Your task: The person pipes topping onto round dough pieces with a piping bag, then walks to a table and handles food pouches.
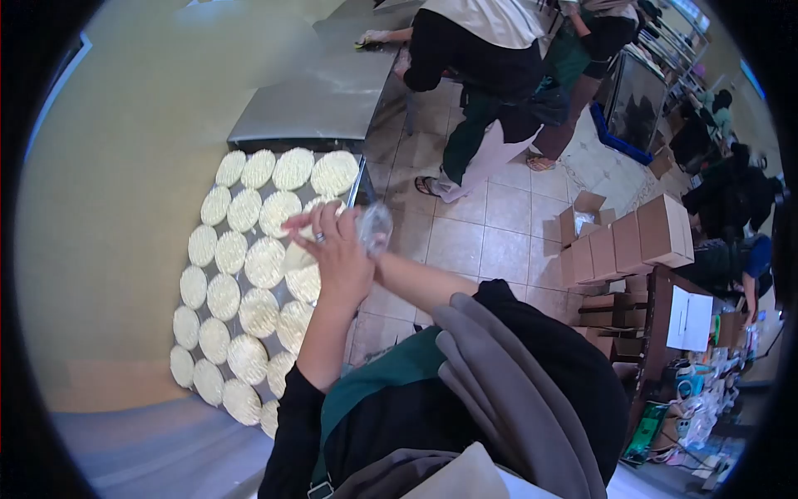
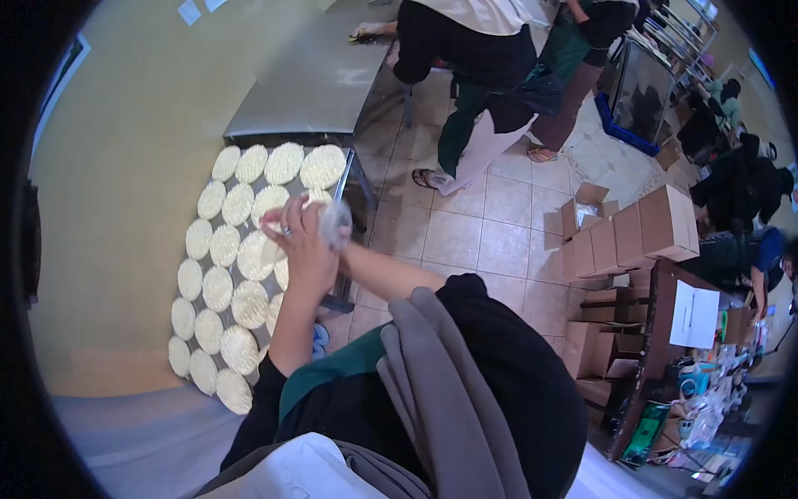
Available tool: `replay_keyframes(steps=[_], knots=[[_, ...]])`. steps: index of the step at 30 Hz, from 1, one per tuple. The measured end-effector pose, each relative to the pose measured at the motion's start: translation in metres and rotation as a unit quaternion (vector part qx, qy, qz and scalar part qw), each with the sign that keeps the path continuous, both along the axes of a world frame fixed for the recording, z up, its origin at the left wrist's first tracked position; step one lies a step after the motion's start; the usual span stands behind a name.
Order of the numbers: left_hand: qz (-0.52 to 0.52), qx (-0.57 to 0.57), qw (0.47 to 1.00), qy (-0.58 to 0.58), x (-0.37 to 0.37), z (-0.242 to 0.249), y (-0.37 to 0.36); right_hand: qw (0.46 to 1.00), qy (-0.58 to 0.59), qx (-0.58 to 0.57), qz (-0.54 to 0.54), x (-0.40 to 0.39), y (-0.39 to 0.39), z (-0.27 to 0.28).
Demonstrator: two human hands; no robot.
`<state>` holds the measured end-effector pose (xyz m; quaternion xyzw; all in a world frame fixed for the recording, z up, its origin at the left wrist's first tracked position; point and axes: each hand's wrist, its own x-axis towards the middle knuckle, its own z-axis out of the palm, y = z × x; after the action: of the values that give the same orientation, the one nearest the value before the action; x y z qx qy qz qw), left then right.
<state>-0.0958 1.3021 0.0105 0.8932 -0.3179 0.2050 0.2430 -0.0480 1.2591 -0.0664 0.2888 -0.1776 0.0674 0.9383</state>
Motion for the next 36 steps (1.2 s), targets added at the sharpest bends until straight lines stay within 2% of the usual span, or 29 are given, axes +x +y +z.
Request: replay_keyframes(steps=[1, 2, 3, 6, 9, 11, 12, 15, 16, 19, 20, 24, 28, 31, 32, 35, 36], knots=[[0.019, -0.011, 0.999, -0.025, -0.01, 0.004, -0.007, 0.999, 0.023, -0.047, -0.006, -0.002, -0.014, 0.005], [-0.035, -0.069, 0.996, -0.044, -0.017, 0.007, -0.008, 0.967, 0.054, -0.251, 0.0, 0.007, -0.026, 0.004], [-0.113, -0.088, 0.987, -0.069, -0.024, 0.002, -0.002, 0.896, 0.056, -0.439, 0.023, 0.017, -0.037, 0.003], [-0.365, -0.141, 0.909, -0.142, -0.038, -0.006, 0.019, 0.917, 0.098, -0.384, -0.04, -0.017, -0.069, 0.031], [-0.431, -0.139, 0.892, 0.009, -0.031, -0.044, 0.037, 0.938, 0.119, -0.307, -0.107, -0.046, -0.101, 0.034], [-0.34, -0.235, 0.864, 0.289, -0.033, -0.097, 0.033, 0.939, 0.132, -0.27, -0.166, -0.072, -0.121, 0.037], [-0.279, -0.263, 0.82, 0.426, -0.035, -0.115, 0.026, 0.938, 0.14, -0.253, -0.193, -0.088, -0.131, 0.038], [-0.211, -0.338, 0.575, 0.715, -0.029, -0.121, -0.01, 0.93, 0.141, -0.208, -0.27, -0.135, -0.157, 0.039], [-0.217, -0.308, 0.537, 0.755, -0.029, -0.111, -0.025, 0.928, 0.126, -0.195, -0.293, -0.151, -0.164, 0.039], [-0.349, -0.251, 0.493, 0.756, -0.043, -0.071, -0.073, 0.903, 0.151, -0.175, -0.361, -0.197, -0.186, 0.043], [-0.387, -0.234, 0.457, 0.766, -0.05, -0.057, -0.089, 0.9, 0.165, -0.152, -0.374, -0.212, -0.192, 0.046], [-0.468, -0.16, 0.429, 0.756, -0.088, -0.036, -0.154, 0.888, 0.16, -0.114, -0.415, -0.275, -0.234, 0.044], [-0.439, -0.08, 0.425, 0.788, -0.133, -0.057, -0.224, 0.882, 0.136, -0.086, -0.443, -0.347, -0.29, 0.052], [-0.414, 0.018, 0.436, 0.799, -0.168, -0.065, -0.274, 0.847, 0.16, -0.08, -0.5, -0.399, -0.329, 0.06], [-0.415, 0.054, 0.447, 0.79, -0.178, -0.072, -0.292, 0.838, 0.174, -0.071, -0.513, -0.415, -0.342, 0.064], [-0.451, 0.187, 0.533, 0.691, -0.198, -0.084, -0.332, 0.818, 0.171, -0.076, -0.543, -0.453, -0.376, 0.069], [-0.513, 0.157, 0.548, 0.642, -0.201, -0.105, -0.341, 0.807, 0.175, -0.096, -0.556, -0.462, -0.386, 0.072]])
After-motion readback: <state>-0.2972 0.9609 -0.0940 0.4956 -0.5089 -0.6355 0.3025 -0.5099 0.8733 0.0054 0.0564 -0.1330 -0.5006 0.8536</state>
